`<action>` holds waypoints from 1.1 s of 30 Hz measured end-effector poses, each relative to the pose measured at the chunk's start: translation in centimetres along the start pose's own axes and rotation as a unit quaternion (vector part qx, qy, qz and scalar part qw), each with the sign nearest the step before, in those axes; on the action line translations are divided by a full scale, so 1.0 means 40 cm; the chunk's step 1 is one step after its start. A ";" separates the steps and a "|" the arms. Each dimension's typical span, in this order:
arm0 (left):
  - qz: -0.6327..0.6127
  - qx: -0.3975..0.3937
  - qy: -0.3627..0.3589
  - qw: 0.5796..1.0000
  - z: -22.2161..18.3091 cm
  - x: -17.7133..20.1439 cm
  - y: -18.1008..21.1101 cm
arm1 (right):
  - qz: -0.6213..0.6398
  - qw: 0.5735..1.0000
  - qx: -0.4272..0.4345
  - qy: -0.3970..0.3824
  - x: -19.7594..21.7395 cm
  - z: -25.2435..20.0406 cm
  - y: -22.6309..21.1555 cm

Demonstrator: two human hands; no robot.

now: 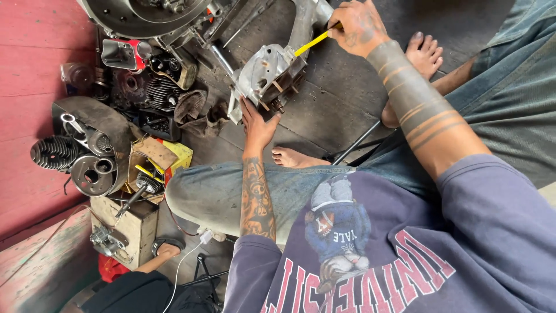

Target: Cleaning a motorcycle engine casing using a small brush to remove dirt and debris.

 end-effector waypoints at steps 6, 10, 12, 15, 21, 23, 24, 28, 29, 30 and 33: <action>0.002 0.018 -0.015 1.000 0.017 -0.006 -0.009 | -0.075 0.995 0.031 -0.065 -0.054 0.014 -0.040; -0.002 0.013 -0.007 1.000 0.035 -0.012 -0.013 | -0.011 0.997 0.013 -0.080 -0.067 0.010 -0.048; -0.004 0.005 -0.003 1.000 0.027 -0.017 -0.030 | -0.085 0.996 0.037 -0.006 -0.054 0.000 -0.001; -0.004 0.013 -0.009 1.000 0.017 -0.006 -0.010 | -0.036 0.999 -0.016 -0.037 -0.027 -0.011 0.024; -0.022 0.021 -0.008 1.000 0.028 -0.015 -0.032 | -0.006 0.989 -0.031 -0.146 -0.128 0.025 -0.086; -0.032 0.008 0.001 0.999 0.025 -0.003 -0.030 | 0.000 0.992 -0.016 -0.122 -0.081 0.023 -0.037; -0.042 -0.005 0.002 0.999 0.021 -0.002 -0.026 | 0.007 0.995 -0.007 -0.102 -0.054 0.021 -0.013; -0.071 -0.030 0.033 0.996 0.029 0.009 -0.048 | -0.001 0.993 -0.046 -0.105 -0.005 0.022 -0.019; -0.075 -0.025 0.023 0.997 0.029 0.003 -0.052 | -0.005 0.993 -0.026 -0.118 -0.020 0.025 -0.050; -0.078 -0.020 0.013 0.997 0.029 -0.004 -0.058 | -0.009 0.991 -0.006 -0.131 -0.037 0.027 -0.080; -0.078 -0.022 0.013 0.997 0.013 -0.010 -0.054 | -0.009 0.991 0.000 -0.133 -0.036 0.026 -0.095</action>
Point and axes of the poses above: each hand's wrist, its own z-axis towards the middle knuckle, its own x-axis out of the back of the hand, y = z × x, the point moved 9 cm from there along z, towards the middle knuckle, and after that the axes turned 10 degrees about -y, right-handed, at the moved point
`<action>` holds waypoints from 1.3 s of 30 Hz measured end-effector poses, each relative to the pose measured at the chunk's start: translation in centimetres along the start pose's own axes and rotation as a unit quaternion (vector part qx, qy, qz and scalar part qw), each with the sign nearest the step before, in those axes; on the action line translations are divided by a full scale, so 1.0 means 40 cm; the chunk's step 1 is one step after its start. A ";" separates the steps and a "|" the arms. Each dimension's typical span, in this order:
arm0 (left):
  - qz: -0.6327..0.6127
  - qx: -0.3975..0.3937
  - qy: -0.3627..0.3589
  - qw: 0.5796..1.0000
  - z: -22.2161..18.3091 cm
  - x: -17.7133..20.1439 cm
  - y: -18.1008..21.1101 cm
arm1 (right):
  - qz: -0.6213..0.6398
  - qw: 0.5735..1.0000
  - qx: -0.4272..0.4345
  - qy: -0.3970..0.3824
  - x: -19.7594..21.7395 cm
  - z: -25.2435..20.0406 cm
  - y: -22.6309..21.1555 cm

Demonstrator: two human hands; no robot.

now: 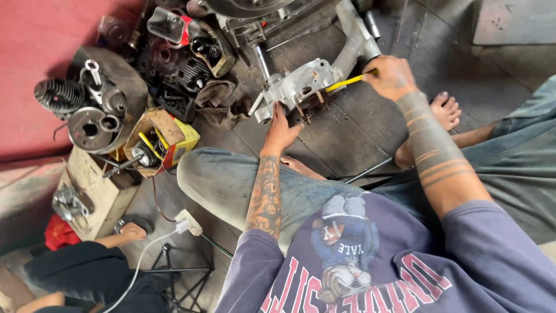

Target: Cleaning a motorcycle engine casing using a small brush to remove dirt and debris.

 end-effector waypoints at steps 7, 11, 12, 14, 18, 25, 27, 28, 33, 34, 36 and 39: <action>-0.058 0.063 -0.045 0.995 -0.046 0.030 -0.001 | 0.015 0.999 -0.016 0.047 0.025 -0.043 0.107; -0.098 0.105 -0.137 0.980 -0.053 0.008 -0.011 | 0.065 0.991 -0.106 -0.054 -0.011 -0.045 0.131; -0.073 0.121 -0.139 0.980 -0.068 0.018 0.000 | 0.096 0.986 -0.117 -0.064 -0.018 -0.051 0.139; -0.068 0.137 -0.137 0.979 -0.032 -0.022 -0.069 | 0.088 0.987 -0.117 -0.062 -0.004 -0.047 0.115; -0.106 0.134 -0.131 0.977 -0.044 -0.001 -0.047 | 0.088 0.987 -0.123 -0.060 -0.009 -0.057 0.119; -0.094 0.102 -0.096 0.986 -0.001 -0.007 -0.057 | 0.122 0.978 -0.152 -0.070 -0.016 -0.065 0.101; -0.136 0.079 -0.036 0.987 -0.032 0.049 0.006 | 0.117 0.978 -0.150 -0.080 -0.016 -0.060 0.074; -0.138 0.077 -0.039 0.987 -0.037 0.056 0.022 | 0.115 0.978 -0.154 -0.079 -0.029 -0.053 0.111; -0.186 -0.018 0.024 0.982 -0.113 0.156 0.151 | 0.005 0.954 -0.298 0.027 -0.012 -0.106 0.387; -0.187 -0.021 0.022 0.982 -0.115 0.167 0.169 | 0.002 0.953 -0.301 0.030 0.007 -0.105 0.408; -0.168 -0.038 0.017 0.985 -0.125 0.182 0.209 | 0.115 0.945 -0.282 0.117 0.057 -0.124 0.453; -0.134 -0.037 0.039 0.990 -0.068 0.160 0.180 | 0.296 0.924 -0.216 0.113 0.082 -0.076 0.262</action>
Point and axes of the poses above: each hand's wrist, its own z-axis towards the middle knuckle, its own x-axis out of the back of the hand, y = z × x, the point moved 9 cm from there along z, towards the middle knuckle, and after that the axes turned 10 degrees about -y, right-handed, at the moved point
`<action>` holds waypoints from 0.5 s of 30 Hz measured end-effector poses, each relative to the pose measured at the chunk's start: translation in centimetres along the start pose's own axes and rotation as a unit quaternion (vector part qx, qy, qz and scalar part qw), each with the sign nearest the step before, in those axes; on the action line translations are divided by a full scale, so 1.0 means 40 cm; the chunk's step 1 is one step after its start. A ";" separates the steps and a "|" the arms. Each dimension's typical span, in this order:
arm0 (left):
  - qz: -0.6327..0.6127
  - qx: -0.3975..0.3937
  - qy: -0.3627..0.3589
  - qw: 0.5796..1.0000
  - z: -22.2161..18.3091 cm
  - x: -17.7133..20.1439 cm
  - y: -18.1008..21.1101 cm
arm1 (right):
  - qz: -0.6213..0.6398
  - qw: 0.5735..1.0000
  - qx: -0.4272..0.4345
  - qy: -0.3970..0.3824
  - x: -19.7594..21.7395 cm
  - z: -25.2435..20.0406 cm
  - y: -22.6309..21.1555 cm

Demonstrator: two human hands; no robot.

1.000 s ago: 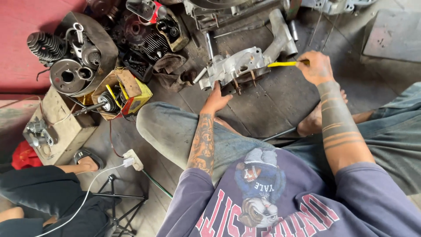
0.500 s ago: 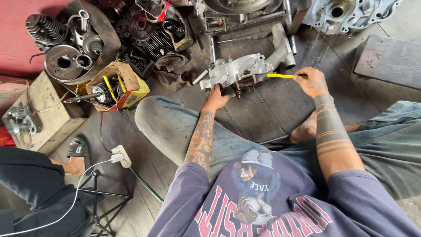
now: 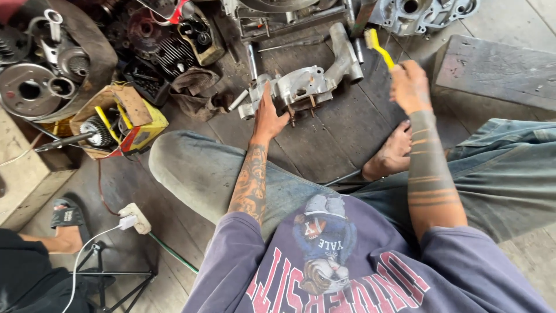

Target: Cleaning a motorcycle engine casing using a small brush to remove dirt and debris.

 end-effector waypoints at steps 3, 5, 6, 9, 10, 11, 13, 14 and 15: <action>0.028 0.026 -0.010 0.999 0.069 -0.048 -0.111 | -0.082 0.984 0.091 -0.126 -0.159 -0.198 -0.324; 0.020 0.030 -0.016 0.999 0.081 -0.051 -0.111 | -0.154 0.969 0.114 -0.156 -0.218 -0.260 -0.385; 0.017 0.036 -0.022 0.999 0.085 -0.054 -0.115 | -0.219 0.948 0.136 -0.185 -0.260 -0.295 -0.416; -0.033 0.045 -0.033 0.998 0.130 -0.066 -0.162 | -0.335 0.918 0.060 -0.207 -0.320 -0.397 -0.496; -0.038 0.047 -0.030 0.998 0.128 -0.066 -0.171 | -0.338 0.915 0.062 -0.210 -0.333 -0.400 -0.505; -0.058 0.048 -0.037 0.996 0.128 -0.067 -0.180 | -0.375 0.903 0.062 -0.200 -0.342 -0.401 -0.516; -0.081 0.050 -0.041 0.995 0.120 -0.055 -0.179 | -0.412 0.888 0.065 -0.192 -0.376 -0.366 -0.508; -0.091 0.051 -0.047 0.993 0.112 -0.048 -0.171 | -0.428 0.886 0.100 -0.151 -0.392 -0.331 -0.509; -0.100 0.053 -0.058 0.992 0.100 -0.049 -0.162 | -0.441 0.881 0.131 -0.109 -0.404 -0.305 -0.504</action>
Point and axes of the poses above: each hand's wrist, its own z-axis towards the middle knuckle, its own x-axis out of the back of the hand, y = z × x, the point moved 9 cm from there along z, towards the middle knuckle, and after that the axes turned 10 degrees about -y, right-handed, at the moved point
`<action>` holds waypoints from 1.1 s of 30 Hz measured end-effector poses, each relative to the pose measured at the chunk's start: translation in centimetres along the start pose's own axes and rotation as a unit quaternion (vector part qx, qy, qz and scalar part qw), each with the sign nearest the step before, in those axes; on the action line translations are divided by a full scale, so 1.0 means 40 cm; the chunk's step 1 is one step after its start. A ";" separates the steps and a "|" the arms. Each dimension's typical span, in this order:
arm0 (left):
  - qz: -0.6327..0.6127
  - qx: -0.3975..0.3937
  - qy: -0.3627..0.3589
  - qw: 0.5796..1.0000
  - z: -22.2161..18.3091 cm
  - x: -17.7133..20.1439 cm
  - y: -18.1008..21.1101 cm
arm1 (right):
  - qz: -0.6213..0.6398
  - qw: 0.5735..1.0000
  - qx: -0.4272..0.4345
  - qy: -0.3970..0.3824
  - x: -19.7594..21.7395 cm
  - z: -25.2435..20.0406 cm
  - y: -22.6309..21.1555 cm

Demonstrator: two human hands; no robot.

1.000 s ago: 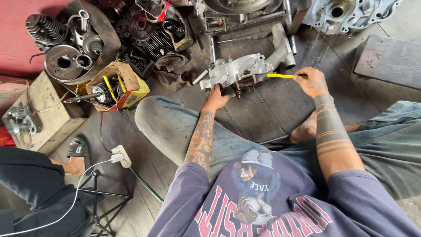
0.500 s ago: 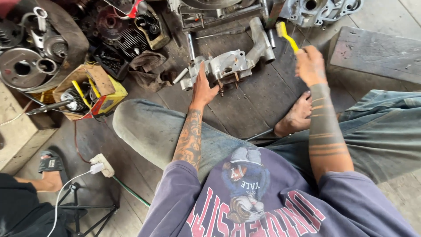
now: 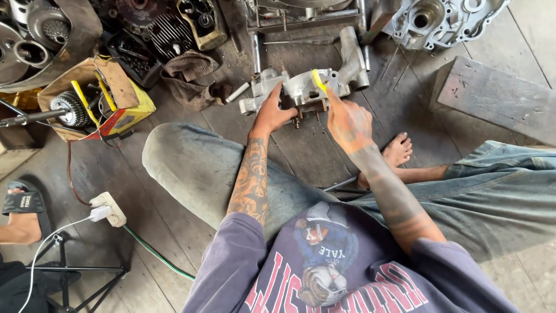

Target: Cleaning a motorcycle engine casing using a small brush to remove dirt and debris.

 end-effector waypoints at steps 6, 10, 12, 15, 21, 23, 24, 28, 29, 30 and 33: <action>-0.002 0.011 -0.010 1.000 -0.078 0.024 0.084 | 0.008 0.999 0.002 -0.037 -0.001 -0.005 -0.021; -0.002 0.011 -0.015 1.000 -0.106 0.039 0.119 | 0.016 0.997 -0.029 -0.068 0.017 -0.072 -0.039; -0.013 -0.002 -0.021 1.000 -0.109 0.044 0.127 | -0.002 0.999 -0.019 -0.041 0.013 -0.033 -0.041; -0.002 0.001 -0.018 1.000 -0.012 0.019 0.025 | 0.033 0.999 -0.012 -0.017 -0.030 0.051 -0.040; -0.012 -0.001 -0.023 1.000 -0.035 0.030 0.046 | 0.048 0.994 -0.054 -0.082 -0.017 -0.090 -0.022; -0.016 -0.010 -0.021 1.000 -0.011 0.024 0.025 | 0.046 0.994 -0.053 -0.078 -0.009 -0.075 -0.026; -0.016 -0.019 -0.020 0.999 -0.002 0.026 0.014 | 0.047 0.995 -0.055 -0.072 -0.008 -0.070 -0.033; -0.017 -0.038 -0.021 0.999 -0.014 0.021 0.022 | 0.032 0.999 -0.023 -0.023 -0.048 0.036 -0.020; -0.017 -0.039 -0.026 0.999 -0.024 0.025 0.031 | 0.026 0.999 -0.017 -0.022 -0.049 0.032 -0.025; -0.020 -0.043 -0.030 0.998 -0.030 0.025 0.045 | 0.018 1.000 -0.011 -0.021 -0.047 0.029 -0.025; -0.025 -0.040 -0.032 0.998 -0.044 0.020 0.064 | 0.023 0.996 -0.040 -0.077 -0.033 -0.086 -0.019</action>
Point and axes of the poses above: each hand's wrist, its own z-axis towards the middle knuckle, its own x-axis out of the back of the hand, y = z × x, the point moved 9 cm from there along z, towards the middle knuckle, and after that the axes turned 10 degrees about -y, right-handed, at the moved point
